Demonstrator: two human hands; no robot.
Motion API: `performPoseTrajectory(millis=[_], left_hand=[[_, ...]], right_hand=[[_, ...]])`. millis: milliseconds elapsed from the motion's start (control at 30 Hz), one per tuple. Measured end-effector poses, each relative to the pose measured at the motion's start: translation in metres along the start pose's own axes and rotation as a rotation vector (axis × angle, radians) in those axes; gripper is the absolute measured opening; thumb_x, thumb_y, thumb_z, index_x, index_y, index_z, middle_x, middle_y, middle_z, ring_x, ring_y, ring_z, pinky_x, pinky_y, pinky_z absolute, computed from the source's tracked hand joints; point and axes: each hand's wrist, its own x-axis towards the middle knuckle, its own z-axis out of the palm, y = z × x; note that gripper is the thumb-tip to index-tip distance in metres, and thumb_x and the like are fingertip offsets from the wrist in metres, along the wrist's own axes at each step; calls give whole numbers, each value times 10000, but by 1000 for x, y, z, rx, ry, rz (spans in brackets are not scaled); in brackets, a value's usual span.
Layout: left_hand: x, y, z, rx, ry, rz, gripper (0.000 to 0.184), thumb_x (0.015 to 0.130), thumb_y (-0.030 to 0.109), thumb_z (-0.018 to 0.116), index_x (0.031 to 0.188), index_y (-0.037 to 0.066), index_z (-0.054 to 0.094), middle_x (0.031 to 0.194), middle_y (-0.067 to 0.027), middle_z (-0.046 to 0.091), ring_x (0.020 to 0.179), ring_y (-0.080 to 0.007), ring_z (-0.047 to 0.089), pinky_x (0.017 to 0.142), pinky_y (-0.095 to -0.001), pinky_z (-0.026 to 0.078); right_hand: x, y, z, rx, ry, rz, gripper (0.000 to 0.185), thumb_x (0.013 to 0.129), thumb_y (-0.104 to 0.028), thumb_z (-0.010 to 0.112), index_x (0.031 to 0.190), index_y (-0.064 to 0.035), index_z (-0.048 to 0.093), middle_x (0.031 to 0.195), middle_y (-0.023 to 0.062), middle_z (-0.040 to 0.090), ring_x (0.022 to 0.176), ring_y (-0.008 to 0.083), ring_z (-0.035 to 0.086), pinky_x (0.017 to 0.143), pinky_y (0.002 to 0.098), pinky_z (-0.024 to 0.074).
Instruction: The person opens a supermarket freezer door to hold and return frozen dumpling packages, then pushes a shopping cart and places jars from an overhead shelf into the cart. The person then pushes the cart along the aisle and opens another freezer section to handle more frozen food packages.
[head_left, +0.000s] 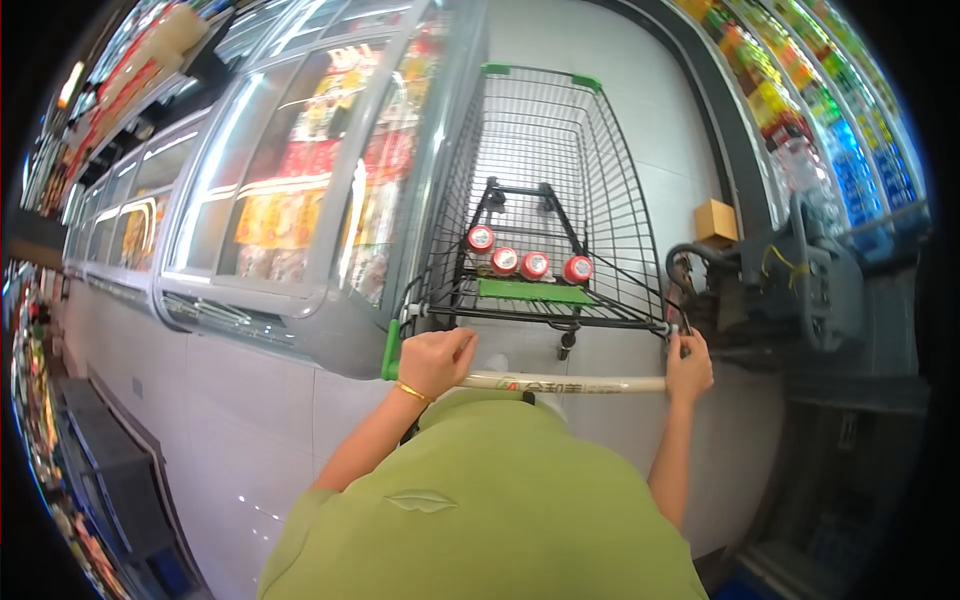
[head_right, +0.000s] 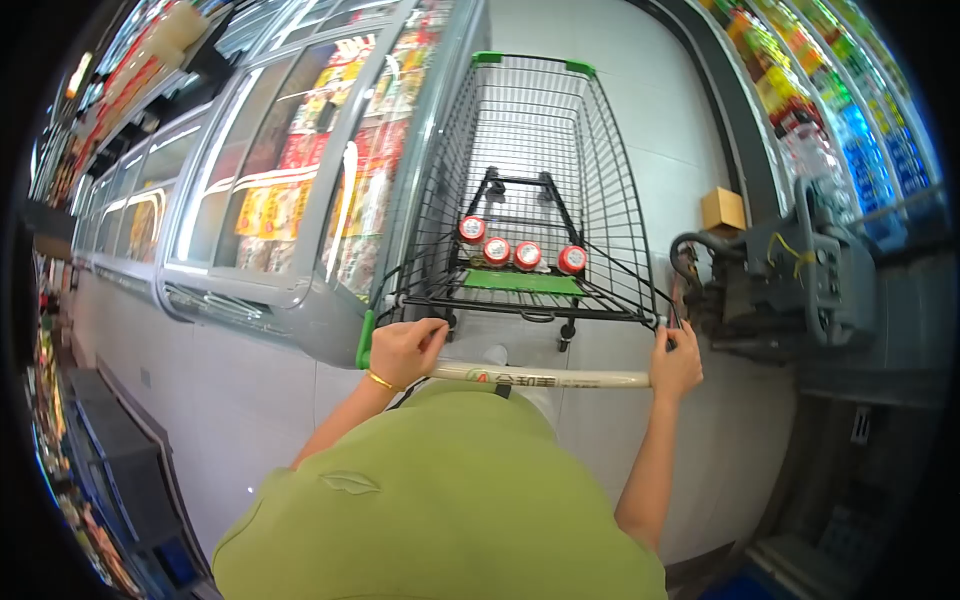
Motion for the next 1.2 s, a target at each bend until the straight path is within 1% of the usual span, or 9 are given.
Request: performPoseTrajectory(millis=[433, 767, 867, 933, 967, 1067, 1100, 1133, 1200], left_hand=[[91, -28, 29, 184, 95, 3, 54, 765, 137, 708, 787, 117, 662, 533, -14, 570, 448, -187, 552, 435, -305, 430], [190, -72, 61, 234, 133, -123, 41, 763, 136, 685, 754, 121, 647, 536, -16, 571, 465, -190, 569, 449, -306, 448], [217, -75, 71, 141, 166, -265, 48, 793, 156, 691, 815, 114, 686, 593, -22, 632, 507, -157, 612, 482, -266, 473], [243, -53, 60, -130, 232, -480, 112, 822, 132, 699, 926, 98, 722, 649, -19, 671, 549, -92, 626, 520, -223, 479], [259, -37, 42, -210, 305, -461, 131, 813, 108, 707, 941, 83, 719, 651, -11, 669, 560, -83, 625, 527, -221, 475], [302, 29, -44, -427, 502, -336, 191, 793, 2, 691, 981, 25, 703, 683, -37, 663, 601, -61, 597, 560, -213, 463], [310, 53, -68, -599, 616, -297, 213, 803, -1, 666, 1014, 14, 684, 680, -43, 624, 580, -51, 536, 545, -205, 429], [311, 68, -87, -695, 686, -179, 199, 846, 115, 666, 1022, 43, 608, 601, 39, 492, 488, -49, 427, 504, -207, 372], [324, 87, -123, -844, 685, 185, 264, 881, 302, 666, 1080, 155, 574, 629, 98, 490, 552, -45, 456, 543, -192, 383]], right_hand=[[105, -44, 22, 1, -80, -72, 257, 870, -376, 615, 819, -132, 676, 1263, -11, 613, 1010, 272, 638, 777, 412, 502], [199, -89, 56, 42, -176, -147, 210, 883, -311, 608, 888, -110, 667, 1302, 84, 570, 1139, 294, 566, 876, 415, 469], [229, -98, 74, 16, 98, -570, 144, 848, -211, 652, 901, -77, 657, 1274, 130, 571, 1148, 337, 535, 935, 405, 439], [245, -115, 80, 116, -4, -593, 134, 845, -200, 656, 907, -80, 658, 1258, 130, 582, 1139, 333, 544, 929, 405, 444], [250, -122, 81, 203, -120, -615, 126, 842, -189, 661, 912, -84, 658, 1243, 129, 592, 1129, 330, 553, 923, 405, 448], [267, -176, 84, 427, -306, -836, 119, 854, -169, 659, 918, -68, 659, 1037, 117, 675, 916, 301, 650, 793, 362, 508], [269, -198, 85, 483, -315, -895, 113, 871, -166, 647, 917, -63, 663, 940, 105, 687, 806, 293, 663, 714, 349, 517], [268, -224, 80, 513, -411, -909, 113, 884, -178, 638, 916, -75, 670, 883, 95, 687, 764, 281, 664, 668, 354, 510], [266, -260, 84, 595, -501, -1019, 153, 903, -231, 620, 909, -85, 667, 862, 82, 682, 733, 281, 656, 641, 366, 500]])
